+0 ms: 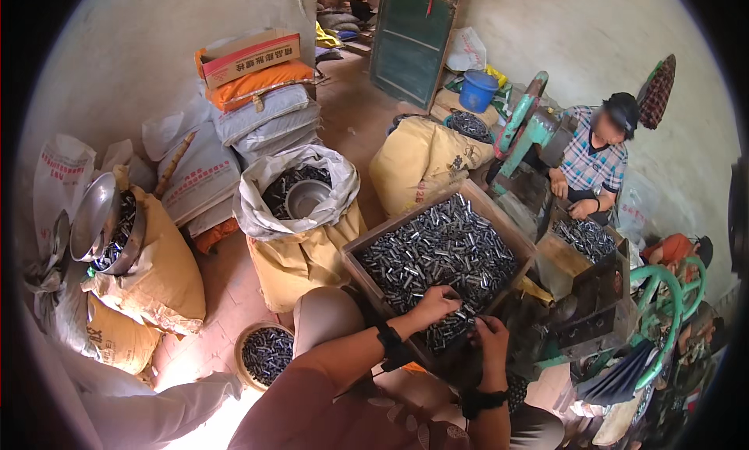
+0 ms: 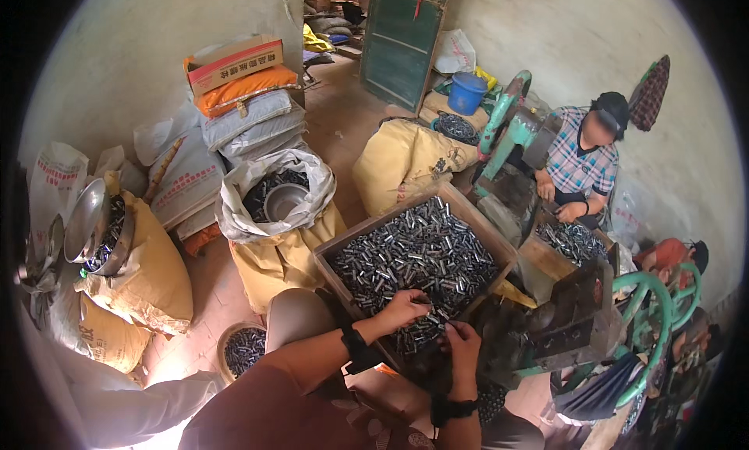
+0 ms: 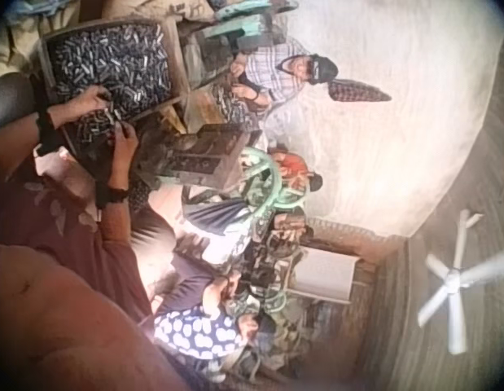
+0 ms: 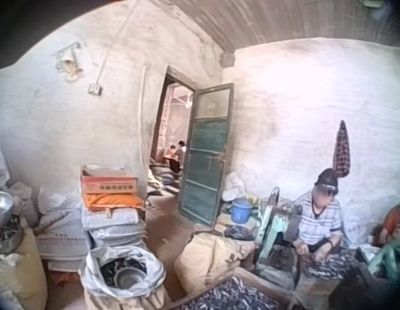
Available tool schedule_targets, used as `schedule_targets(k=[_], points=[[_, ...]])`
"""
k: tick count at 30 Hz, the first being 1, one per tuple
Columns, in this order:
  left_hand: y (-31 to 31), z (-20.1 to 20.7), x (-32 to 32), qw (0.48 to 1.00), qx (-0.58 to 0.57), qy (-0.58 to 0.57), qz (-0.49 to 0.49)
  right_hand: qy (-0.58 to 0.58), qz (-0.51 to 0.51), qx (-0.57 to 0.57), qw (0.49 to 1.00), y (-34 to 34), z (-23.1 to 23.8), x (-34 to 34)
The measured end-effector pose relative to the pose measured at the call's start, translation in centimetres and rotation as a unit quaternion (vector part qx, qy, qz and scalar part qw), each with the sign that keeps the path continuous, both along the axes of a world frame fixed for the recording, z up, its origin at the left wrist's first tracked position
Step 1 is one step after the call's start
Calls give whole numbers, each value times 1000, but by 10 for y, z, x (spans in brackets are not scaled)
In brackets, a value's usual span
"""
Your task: Assembling small metal components using a hand-operated press.
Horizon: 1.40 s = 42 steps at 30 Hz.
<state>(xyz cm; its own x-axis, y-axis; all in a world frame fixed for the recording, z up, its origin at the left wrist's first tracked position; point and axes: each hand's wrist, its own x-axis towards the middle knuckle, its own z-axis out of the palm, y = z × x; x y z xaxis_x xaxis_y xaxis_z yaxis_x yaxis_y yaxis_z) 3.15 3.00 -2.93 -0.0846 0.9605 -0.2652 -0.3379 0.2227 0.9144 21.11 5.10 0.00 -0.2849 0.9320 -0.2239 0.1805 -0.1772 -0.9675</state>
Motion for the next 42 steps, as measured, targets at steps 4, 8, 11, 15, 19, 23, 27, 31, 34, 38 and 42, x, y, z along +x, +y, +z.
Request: schedule_targets(k=[4,8,11,15,19,23,27,31,34,38,42], points=[[-20,17,18,990,-33,-139,-18,49,-3,0,999,-12,1,8],[-35,16,50,984,-24,-162,-65,93,4,-3,996,-23,2,33],[-39,18,68,984,-22,-152,-92,101,-18,9,995,-28,8,54],[-47,33,92,982,-11,-168,-89,93,-39,13,995,-37,26,81],[-49,49,121,972,-23,-218,-89,125,-79,31,988,-46,30,109],[-51,47,144,960,-32,-249,-123,162,-99,62,980,-57,26,129],[-56,53,158,968,-18,-214,-126,179,-119,71,974,-70,25,142],[-61,57,159,972,-17,-199,-123,178,-130,65,973,-75,24,141],[-62,61,158,979,-24,-166,-115,166,-121,85,975,-76,24,140],[-62,56,151,984,10,-144,-105,174,-109,87,975,-73,24,133],[-60,54,145,987,34,-116,-107,154,-109,89,978,-70,25,127]])
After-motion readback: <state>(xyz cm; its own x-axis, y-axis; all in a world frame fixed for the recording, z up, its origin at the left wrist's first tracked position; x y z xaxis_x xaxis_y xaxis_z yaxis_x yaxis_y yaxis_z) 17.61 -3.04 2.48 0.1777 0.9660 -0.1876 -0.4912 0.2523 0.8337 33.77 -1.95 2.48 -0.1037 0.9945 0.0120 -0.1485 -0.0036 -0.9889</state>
